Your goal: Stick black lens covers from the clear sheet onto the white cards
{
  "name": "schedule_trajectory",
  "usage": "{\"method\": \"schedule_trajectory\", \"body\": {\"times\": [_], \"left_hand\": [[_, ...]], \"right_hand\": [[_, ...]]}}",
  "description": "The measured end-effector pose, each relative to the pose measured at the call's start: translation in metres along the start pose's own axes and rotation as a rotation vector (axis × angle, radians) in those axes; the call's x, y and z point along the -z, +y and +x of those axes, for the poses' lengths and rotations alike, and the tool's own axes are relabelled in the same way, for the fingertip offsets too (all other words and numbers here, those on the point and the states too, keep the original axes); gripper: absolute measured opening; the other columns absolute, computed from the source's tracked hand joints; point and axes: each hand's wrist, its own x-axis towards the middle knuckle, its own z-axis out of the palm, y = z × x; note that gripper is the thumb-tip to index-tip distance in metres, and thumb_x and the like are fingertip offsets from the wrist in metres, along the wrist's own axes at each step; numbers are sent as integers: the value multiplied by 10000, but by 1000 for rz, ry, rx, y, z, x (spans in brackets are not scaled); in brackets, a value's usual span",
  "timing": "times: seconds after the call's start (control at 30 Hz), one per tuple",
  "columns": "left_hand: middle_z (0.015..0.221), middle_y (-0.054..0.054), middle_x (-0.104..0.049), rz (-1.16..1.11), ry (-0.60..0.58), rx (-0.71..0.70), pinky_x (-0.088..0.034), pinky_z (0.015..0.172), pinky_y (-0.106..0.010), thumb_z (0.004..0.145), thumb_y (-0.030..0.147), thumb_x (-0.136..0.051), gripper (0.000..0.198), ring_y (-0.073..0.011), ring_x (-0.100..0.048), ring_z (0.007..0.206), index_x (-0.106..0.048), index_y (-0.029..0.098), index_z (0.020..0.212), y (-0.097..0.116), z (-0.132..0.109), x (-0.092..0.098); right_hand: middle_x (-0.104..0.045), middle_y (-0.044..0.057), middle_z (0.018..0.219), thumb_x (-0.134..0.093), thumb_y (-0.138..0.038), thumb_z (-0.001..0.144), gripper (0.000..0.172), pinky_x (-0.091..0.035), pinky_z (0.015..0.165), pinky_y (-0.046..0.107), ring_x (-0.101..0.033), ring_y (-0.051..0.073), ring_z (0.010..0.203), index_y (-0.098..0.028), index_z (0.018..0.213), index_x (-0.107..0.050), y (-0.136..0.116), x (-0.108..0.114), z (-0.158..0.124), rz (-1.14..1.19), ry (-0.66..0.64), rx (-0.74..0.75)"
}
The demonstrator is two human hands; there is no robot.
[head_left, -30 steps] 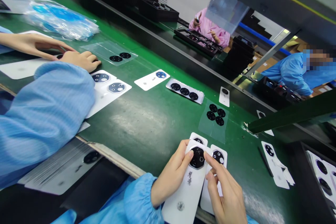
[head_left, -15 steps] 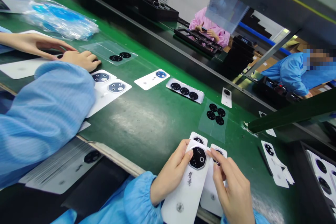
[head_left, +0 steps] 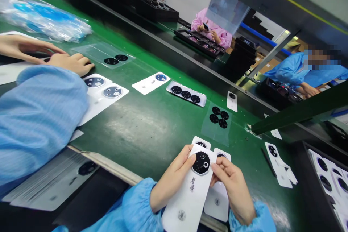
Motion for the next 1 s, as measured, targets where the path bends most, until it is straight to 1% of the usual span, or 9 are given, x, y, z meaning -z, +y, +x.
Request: {"method": "schedule_trajectory", "body": {"times": [0.07, 0.13, 0.2, 0.3, 0.43, 0.57, 0.77, 0.9, 1.0], "left_hand": [[801, 5, -563, -21, -33, 35, -410, 585, -235, 882, 501, -426, 373, -121, -504, 644, -429, 223, 1130, 3, -1, 0], [852, -2, -573, -2, -68, 61, -421, 594, -231, 842, 485, -517, 430, -123, -515, 677, -403, 228, 1168, 5, -2, -1], [923, -11, -581, 11, -100, 61, -436, 619, -233, 791, 433, -615, 507, -131, -532, 729, -378, 235, 1193, 6, -2, -1], [975, -20, -584, -4, -119, 32, -447, 663, -242, 763, 375, -662, 543, -146, -544, 796, -373, 234, 1200, 6, -3, 0], [989, -24, -583, -20, -134, 33, -446, 670, -249, 758, 341, -669, 539, -142, -547, 791, -381, 234, 1200, 5, -2, 2], [973, -25, -578, -55, -185, 33, -442, 644, -240, 757, 360, -668, 547, -137, -552, 764, -377, 235, 1203, 6, -2, 4], [1002, -33, -559, -3, -221, 26, -458, 626, -246, 792, 374, -625, 557, -140, -565, 750, -315, 257, 1239, 8, -5, 6], [981, -21, -555, 81, -214, 2, -452, 626, -245, 835, 364, -564, 487, -117, -541, 708, -314, 251, 1237, 13, -9, 6], [953, -12, -555, 44, -208, 1, -453, 652, -253, 831, 395, -557, 357, -129, -542, 748, -406, 226, 1107, 17, -9, 3]], "right_hand": [[-575, -19, 552, -653, -466, 747, 329, -473, 540, 220, -552, 99, 512, -157, 699, -552, -2, -2, -2, -6, 26, 18], [-577, -18, 540, -637, -468, 762, 330, -477, 546, 218, -553, 97, 508, -156, 685, -561, -4, -3, -5, -27, 37, 45], [-579, -18, 537, -621, -465, 778, 325, -485, 552, 219, -556, 98, 509, -159, 684, -567, -6, -3, -8, -46, 47, 70], [-585, -14, 540, -618, -460, 782, 322, -497, 549, 227, -563, 105, 512, -161, 674, -566, -8, -4, -11, -61, 59, 90], [-579, -13, 530, -618, -458, 783, 324, -503, 538, 235, -564, 110, 505, -161, 667, -556, -8, -3, -13, -69, 54, 96], [-575, -11, 535, -610, -462, 788, 334, -501, 540, 242, -565, 112, 511, -161, 658, -550, -8, -4, -13, -62, 53, 96], [-596, -20, 653, -738, -414, 671, 324, -448, 466, 196, -546, 101, 547, -168, 792, -565, -2, -8, -9, 32, 81, 45], [-535, -47, 558, -665, -448, 740, 310, -383, 436, 190, -472, 72, 452, -164, 728, -541, 2, -5, -3, -2, 59, 51], [-457, -71, 493, -640, -488, 745, 362, -323, 408, 185, -407, 59, 408, -170, 657, -490, 5, -2, 2, -9, 70, 43]]}}
